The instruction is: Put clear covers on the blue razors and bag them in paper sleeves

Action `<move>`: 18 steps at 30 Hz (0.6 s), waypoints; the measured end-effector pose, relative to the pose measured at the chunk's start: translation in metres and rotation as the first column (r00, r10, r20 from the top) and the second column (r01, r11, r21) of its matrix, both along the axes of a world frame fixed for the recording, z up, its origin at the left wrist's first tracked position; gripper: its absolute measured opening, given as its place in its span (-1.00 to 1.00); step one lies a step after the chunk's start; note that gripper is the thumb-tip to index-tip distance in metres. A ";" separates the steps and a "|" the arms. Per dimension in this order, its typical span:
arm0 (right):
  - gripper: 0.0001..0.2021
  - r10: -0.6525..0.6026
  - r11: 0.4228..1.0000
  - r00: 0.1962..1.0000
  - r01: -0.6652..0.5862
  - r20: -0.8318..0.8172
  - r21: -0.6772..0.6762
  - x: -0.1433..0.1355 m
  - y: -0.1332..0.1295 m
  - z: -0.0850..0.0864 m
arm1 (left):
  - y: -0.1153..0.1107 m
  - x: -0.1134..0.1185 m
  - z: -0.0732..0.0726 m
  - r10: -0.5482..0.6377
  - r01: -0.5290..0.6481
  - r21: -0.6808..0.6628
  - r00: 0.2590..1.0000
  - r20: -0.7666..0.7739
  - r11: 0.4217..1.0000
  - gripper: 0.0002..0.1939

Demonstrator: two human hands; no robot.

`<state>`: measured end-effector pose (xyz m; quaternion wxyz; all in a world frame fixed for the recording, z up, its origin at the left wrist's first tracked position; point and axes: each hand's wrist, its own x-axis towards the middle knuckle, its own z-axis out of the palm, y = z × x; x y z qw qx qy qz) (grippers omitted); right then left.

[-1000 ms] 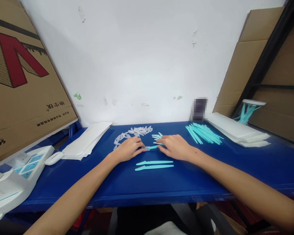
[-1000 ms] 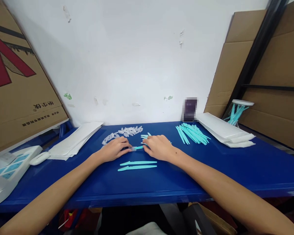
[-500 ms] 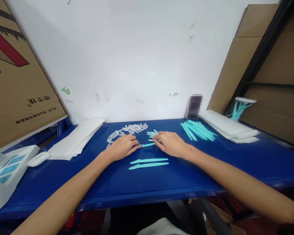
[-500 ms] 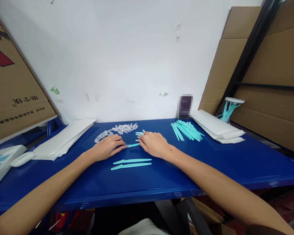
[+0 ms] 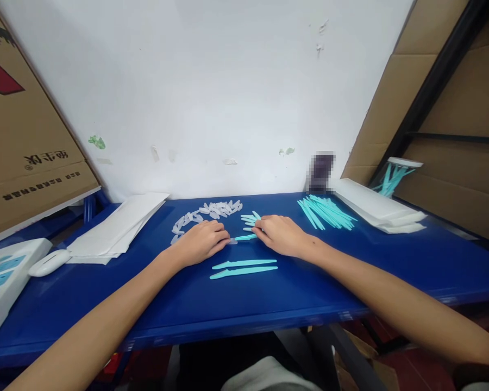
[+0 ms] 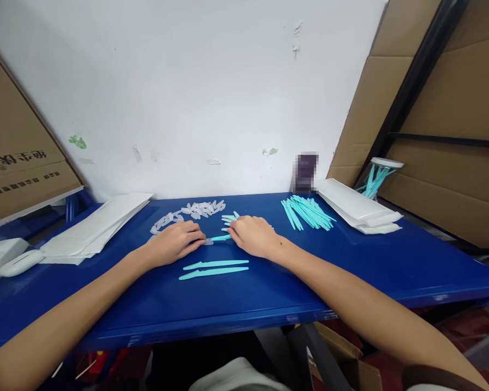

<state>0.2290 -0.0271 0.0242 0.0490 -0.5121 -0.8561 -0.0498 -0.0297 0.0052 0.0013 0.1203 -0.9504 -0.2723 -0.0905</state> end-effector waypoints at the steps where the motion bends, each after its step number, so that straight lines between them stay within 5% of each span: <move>1: -0.56 0.004 1.000 1.000 -0.004 -0.003 0.002 0.000 0.000 0.000 | 0.000 0.000 0.000 0.001 -0.001 -0.005 1.000 0.000 1.000 -0.64; 18: -0.58 0.074 0.997 0.997 -0.074 -0.036 0.004 -0.009 0.001 -0.013 | -0.003 0.006 -0.004 -0.028 0.033 -0.063 0.997 0.071 0.997 -0.60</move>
